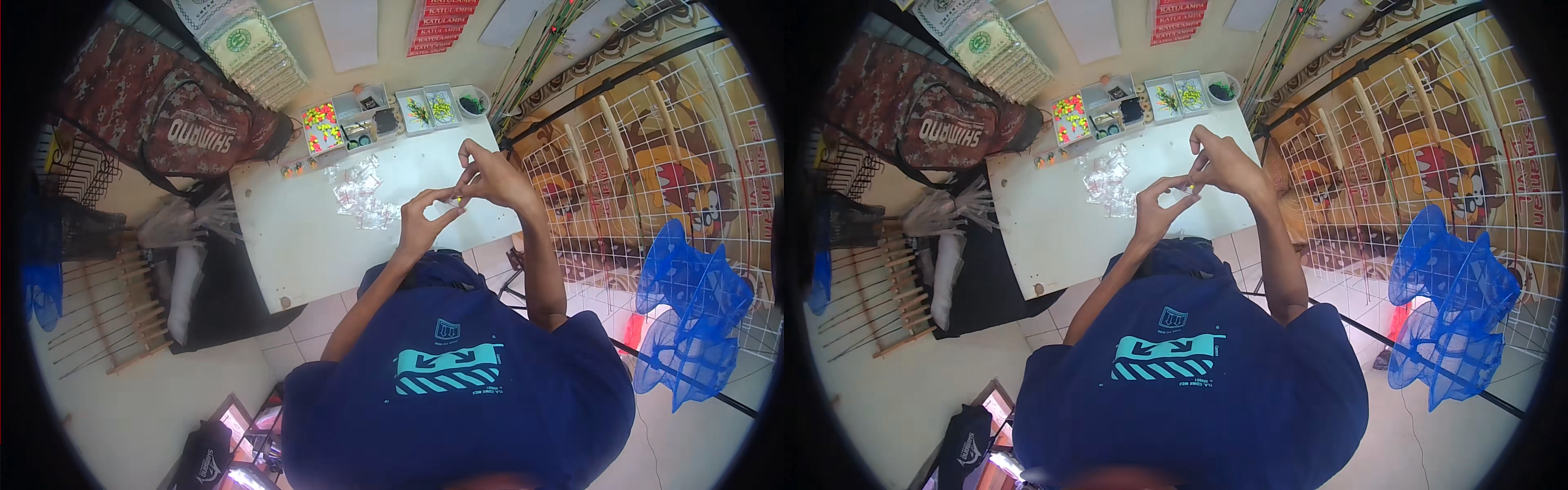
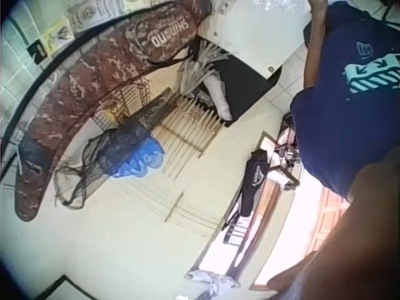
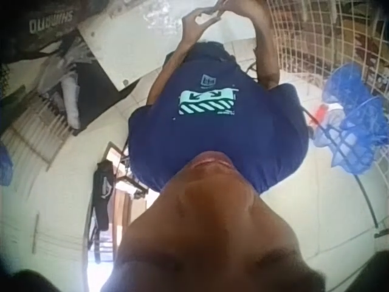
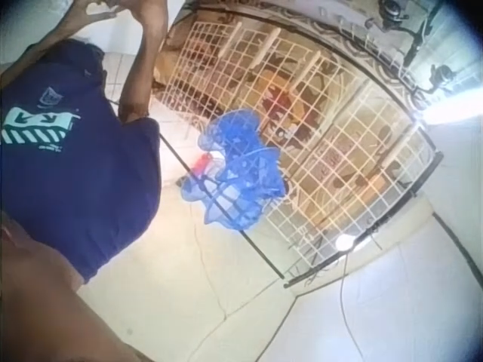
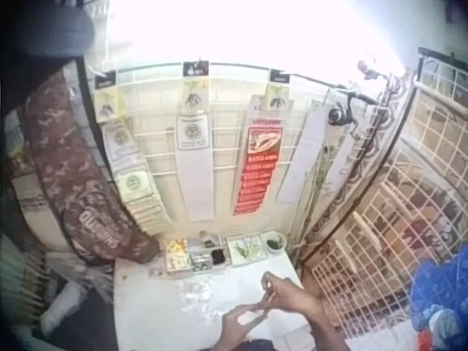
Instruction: The recorder is assembling small fishing lure components, specifically attaching hooks or beads to a line.
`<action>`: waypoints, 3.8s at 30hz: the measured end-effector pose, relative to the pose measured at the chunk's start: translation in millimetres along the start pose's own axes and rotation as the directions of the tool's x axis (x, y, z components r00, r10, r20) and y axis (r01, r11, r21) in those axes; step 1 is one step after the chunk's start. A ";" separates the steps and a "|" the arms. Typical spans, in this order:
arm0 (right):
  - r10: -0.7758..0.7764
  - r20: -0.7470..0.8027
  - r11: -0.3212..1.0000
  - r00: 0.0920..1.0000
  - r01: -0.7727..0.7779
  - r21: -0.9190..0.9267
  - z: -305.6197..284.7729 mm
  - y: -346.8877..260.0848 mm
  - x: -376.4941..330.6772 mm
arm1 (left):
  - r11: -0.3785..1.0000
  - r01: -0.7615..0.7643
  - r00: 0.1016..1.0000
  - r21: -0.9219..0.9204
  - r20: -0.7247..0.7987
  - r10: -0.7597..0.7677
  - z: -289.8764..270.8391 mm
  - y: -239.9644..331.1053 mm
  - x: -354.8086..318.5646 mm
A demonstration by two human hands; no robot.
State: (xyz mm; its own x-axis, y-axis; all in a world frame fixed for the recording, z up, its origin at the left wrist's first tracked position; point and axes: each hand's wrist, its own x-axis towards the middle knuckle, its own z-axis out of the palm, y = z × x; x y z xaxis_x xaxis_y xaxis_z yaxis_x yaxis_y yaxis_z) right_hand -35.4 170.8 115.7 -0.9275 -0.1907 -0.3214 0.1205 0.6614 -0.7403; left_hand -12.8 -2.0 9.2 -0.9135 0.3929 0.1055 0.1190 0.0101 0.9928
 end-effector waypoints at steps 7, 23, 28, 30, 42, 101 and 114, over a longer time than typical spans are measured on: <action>0.030 -0.073 0.979 0.997 -0.014 0.205 -2.5 -6.4 -8.1 | 0.992 -0.012 1.000 -0.125 -0.001 0.012 -2.5 1.2 2.0; 0.189 -0.097 0.684 0.977 -0.060 0.727 36.0 39.9 -34.2 | 0.978 -0.003 1.000 -0.211 0.028 0.009 -6.2 -2.5 0.7; 0.186 -0.079 0.644 0.979 -0.061 0.762 38.3 42.4 -34.7 | 0.984 -0.035 0.999 -0.176 0.008 0.037 -7.3 -3.4 0.8; 0.166 -0.106 0.641 0.980 -0.026 0.767 39.1 44.5 -34.6 | 0.985 -0.043 0.999 -0.164 0.000 0.044 -7.1 -3.9 0.5; 0.087 -0.392 0.967 0.916 0.016 0.253 35.9 11.7 -42.1 | 0.992 -0.114 0.993 0.048 -0.018 0.115 -7.2 -1.8 -0.2; 0.058 -0.288 0.945 0.956 0.041 0.326 37.3 26.5 -47.7 | 0.994 -0.093 0.990 -0.060 0.099 0.099 -12.3 -3.9 -1.4; 0.010 -0.395 0.991 0.919 0.043 0.125 38.8 -3.9 -54.8 | 0.990 -0.092 0.990 -0.107 0.099 0.103 -11.0 -0.8 -1.3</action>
State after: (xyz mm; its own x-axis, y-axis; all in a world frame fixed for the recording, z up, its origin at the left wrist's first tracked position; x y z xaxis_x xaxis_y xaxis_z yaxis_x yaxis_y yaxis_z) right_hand 28.7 150.6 113.3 -0.9906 0.1178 -0.0695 0.1239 0.5568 -0.8214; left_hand -16.0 -12.7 8.9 -0.8532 0.4813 0.2011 0.1606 -0.1244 0.9792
